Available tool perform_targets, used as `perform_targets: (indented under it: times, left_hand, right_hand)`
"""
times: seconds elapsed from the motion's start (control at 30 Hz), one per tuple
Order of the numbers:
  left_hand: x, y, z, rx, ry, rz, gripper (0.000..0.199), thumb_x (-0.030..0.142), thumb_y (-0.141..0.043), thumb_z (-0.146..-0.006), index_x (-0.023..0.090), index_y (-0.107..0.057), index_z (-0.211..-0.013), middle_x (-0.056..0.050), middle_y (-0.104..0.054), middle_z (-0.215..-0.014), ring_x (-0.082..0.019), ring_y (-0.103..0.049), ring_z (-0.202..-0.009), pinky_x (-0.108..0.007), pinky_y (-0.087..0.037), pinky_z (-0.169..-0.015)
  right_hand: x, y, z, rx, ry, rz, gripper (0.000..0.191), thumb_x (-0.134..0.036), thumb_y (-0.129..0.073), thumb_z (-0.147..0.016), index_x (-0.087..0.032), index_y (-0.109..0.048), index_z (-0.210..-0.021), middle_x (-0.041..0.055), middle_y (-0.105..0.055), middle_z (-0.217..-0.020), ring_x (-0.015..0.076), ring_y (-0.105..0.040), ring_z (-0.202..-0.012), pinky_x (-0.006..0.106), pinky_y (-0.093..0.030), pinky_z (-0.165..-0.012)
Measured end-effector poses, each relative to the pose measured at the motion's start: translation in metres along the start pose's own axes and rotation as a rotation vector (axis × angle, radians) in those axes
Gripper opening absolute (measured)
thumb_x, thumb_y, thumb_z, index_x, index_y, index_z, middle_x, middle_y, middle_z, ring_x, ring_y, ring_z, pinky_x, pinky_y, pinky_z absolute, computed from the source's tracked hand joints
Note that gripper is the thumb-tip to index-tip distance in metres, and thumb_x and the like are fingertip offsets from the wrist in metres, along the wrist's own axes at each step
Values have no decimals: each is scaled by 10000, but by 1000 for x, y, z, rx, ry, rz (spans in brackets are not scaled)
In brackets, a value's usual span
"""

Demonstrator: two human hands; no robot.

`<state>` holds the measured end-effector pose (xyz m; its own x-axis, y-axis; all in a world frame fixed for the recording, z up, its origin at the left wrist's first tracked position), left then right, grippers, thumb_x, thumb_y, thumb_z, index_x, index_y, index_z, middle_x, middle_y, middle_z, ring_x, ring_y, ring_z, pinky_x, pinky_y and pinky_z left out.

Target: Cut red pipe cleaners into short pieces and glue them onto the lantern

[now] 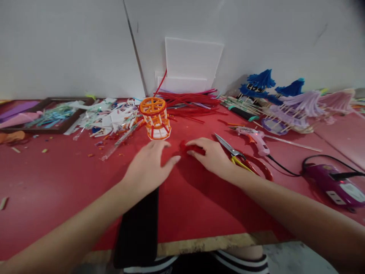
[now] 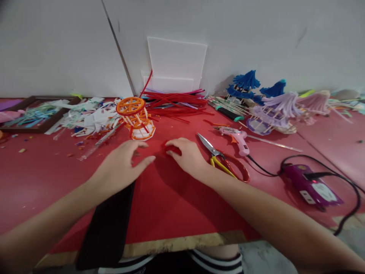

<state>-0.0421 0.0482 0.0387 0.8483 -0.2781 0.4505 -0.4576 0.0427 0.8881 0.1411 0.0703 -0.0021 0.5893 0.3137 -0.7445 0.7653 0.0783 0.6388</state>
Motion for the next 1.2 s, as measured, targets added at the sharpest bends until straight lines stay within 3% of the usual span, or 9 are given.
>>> perform_targets:
  times: [0.1,0.17,0.27,0.43,0.53,0.67,0.9,1.1,1.2]
  left_hand:
    - [14,-23,-20,-88,26,363,750,502,-730,-734,173,-459,-1352,-193,-512,-1439,-330,-564,-1247,-460,-503,-960]
    - [21,-35,-37,-135,41,558,844,466,-800,-665,160,-451,-1370,-220,-498,-1449,-324,-611,-1190,-455,-519,-941]
    - [27,-43,-57,-109,31,758,532,327,-827,-662,152,-642,-1128,-145,-678,-1231,-265,-649,-1120,-418,-516,-964]
    - [16,-58,-59,-174,352,1021,128,171,-743,-757,152,-733,-883,-42,-744,-774,-136,-701,-673,-279,-584,-661]
    - [9,-55,-56,-151,396,1012,59,142,-699,-792,141,-729,-843,-30,-724,-685,-108,-688,-598,-218,-561,-589]
    - [2,-52,-54,-136,359,995,85,227,-706,-808,143,-722,-802,-35,-726,-685,-117,-686,-571,-212,-550,-545]
    - [-1,-52,-52,-50,120,907,383,511,-563,-880,177,-729,-964,-75,-764,-945,-207,-721,-830,-316,-602,-678]
    - [3,-49,-49,-56,-86,839,437,465,-517,-910,140,-643,-1173,-149,-746,-1118,-249,-693,-1066,-422,-527,-957]
    - [8,-45,-43,11,-203,563,504,465,-539,-899,151,-582,-1292,-173,-631,-1346,-287,-564,-1280,-503,-399,-1102]
  right_hand:
    - [4,10,-8,33,-84,-158,178,-225,-647,-831,-213,-709,-997,46,-746,-1043,183,-682,-968,353,-508,-933]
    - [8,13,-12,48,-135,-262,172,-303,-627,-843,-218,-712,-965,39,-754,-1014,182,-689,-935,356,-520,-898]
    - [14,12,-15,63,-196,-415,256,-372,-548,-873,-217,-710,-995,54,-751,-1031,186,-688,-949,365,-532,-871]
    - [19,15,-12,22,-240,-561,262,-294,-658,-748,-216,-718,-991,58,-743,-1003,184,-677,-930,361,-533,-852]
    - [23,25,-8,71,-247,-561,360,-209,-723,-659,-233,-703,-1018,33,-716,-1075,156,-648,-966,330,-501,-899]
    - [29,32,-5,113,-276,-563,280,-281,-698,-733,-234,-683,-1008,24,-725,-964,151,-664,-855,346,-512,-865]
    - [19,30,1,-123,-248,-611,407,-421,-604,-869,-250,-595,-1239,71,-708,-1205,193,-645,-1144,401,-447,-1047]
    - [11,38,3,-177,-1,86,589,-442,-787,-695,-214,-644,-1219,111,-681,-1203,272,-633,-1054,452,-482,-947]
    - [11,27,6,-233,77,206,428,-294,-794,-701,-211,-705,-1111,90,-721,-1091,268,-649,-1016,439,-477,-944]
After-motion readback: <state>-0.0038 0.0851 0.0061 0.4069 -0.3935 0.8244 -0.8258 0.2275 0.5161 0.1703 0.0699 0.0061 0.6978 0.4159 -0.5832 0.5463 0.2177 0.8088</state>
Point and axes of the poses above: each hand's wrist, its own z-axis away from the middle knuckle, its own y-axis out of the back of the hand, x = y × z, the point moved 5 cm from there along -z, towards the middle knuckle
